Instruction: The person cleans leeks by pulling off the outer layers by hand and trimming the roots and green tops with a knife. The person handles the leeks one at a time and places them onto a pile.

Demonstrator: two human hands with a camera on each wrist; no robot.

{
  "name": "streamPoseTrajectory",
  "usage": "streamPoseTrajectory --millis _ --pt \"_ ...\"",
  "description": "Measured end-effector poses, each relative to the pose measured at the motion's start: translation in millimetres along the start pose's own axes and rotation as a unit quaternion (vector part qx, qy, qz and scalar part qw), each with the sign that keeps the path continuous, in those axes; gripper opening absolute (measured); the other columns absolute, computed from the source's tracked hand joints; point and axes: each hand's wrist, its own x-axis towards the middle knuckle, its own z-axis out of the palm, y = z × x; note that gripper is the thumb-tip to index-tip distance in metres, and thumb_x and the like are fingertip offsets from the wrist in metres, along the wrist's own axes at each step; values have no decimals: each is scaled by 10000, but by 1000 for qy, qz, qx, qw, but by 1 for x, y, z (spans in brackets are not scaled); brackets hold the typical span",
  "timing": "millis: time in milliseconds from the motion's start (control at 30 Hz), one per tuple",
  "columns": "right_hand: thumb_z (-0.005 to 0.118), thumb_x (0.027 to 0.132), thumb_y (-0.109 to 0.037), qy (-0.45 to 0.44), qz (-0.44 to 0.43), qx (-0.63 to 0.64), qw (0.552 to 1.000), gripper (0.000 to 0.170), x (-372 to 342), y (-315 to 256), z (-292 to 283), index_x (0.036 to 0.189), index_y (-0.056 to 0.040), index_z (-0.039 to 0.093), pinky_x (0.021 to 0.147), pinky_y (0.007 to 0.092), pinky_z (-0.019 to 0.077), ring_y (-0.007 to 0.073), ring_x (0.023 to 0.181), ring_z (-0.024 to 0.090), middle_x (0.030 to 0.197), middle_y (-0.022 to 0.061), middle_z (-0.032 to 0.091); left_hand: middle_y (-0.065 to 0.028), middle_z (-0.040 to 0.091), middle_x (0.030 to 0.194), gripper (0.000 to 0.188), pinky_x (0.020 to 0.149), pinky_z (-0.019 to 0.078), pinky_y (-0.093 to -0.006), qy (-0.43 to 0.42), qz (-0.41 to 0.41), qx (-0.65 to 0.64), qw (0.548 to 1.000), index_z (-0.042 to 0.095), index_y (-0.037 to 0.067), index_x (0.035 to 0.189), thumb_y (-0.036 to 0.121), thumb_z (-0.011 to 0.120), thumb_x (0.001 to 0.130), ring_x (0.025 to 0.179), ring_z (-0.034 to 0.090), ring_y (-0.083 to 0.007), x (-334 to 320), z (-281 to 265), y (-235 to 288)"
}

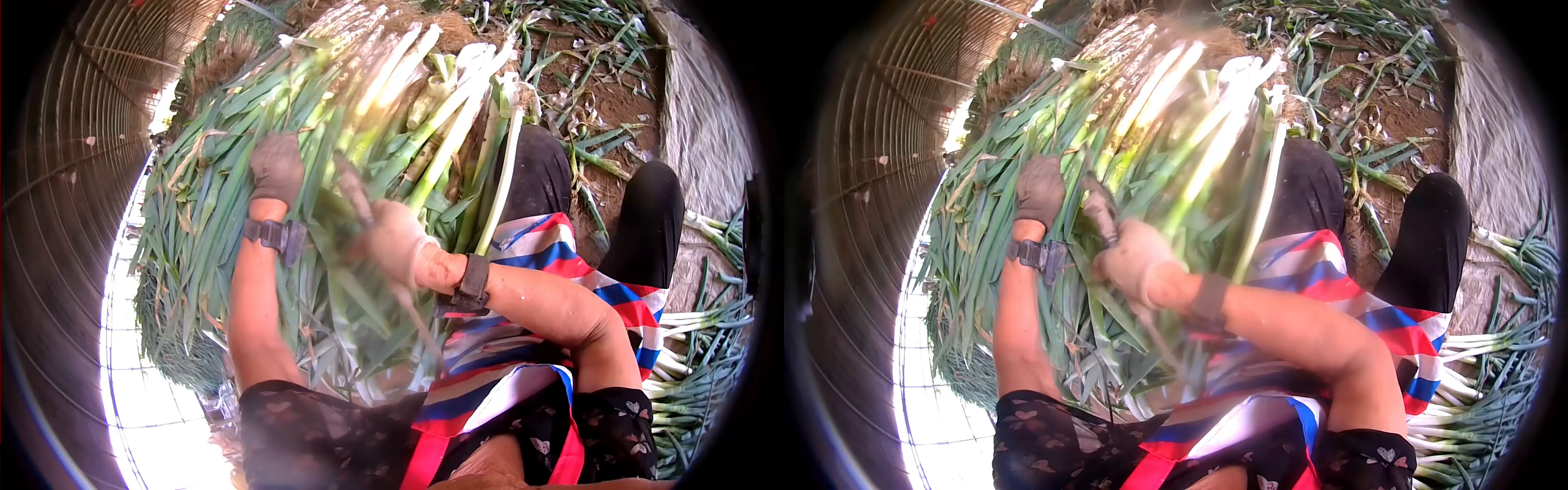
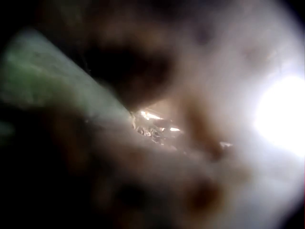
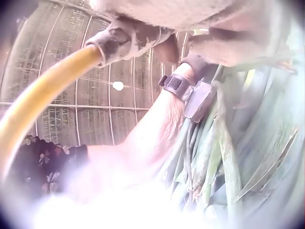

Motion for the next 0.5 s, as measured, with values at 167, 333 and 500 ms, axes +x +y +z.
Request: streamPoseTrajectory --millis 167,333,500 --pt "845 698 -262 -35 -20 -95 995 486 1 7 2 1021 50 661 717 384 556 284 827 710 907 173 711 -215 681 973 214 827 527 -486 -112 22 22 993 702 44 940 139 551 822 907 662 -387 29 4 -8" --pt "837 719 -247 -31 -37 10 999 456 -2 27 -7 1025 42 661 705 379 553 279 809 710 885 167 704 -254 680 1015 251 876 515 -450 -96 80 -145 982 681 -10 935 152 579 772 978 655 -389 40 14 -23" --pt "818 737 -211 -2 -68 -19 998 429 -10 35 -9 1028 55 649 685 376 557 260 792 709 908 176 704 -227 674 992 393 856 503 -390 -222 2 -332 917 680 -16 1026 225 656 716 963 651 -351 25 -31 -11"
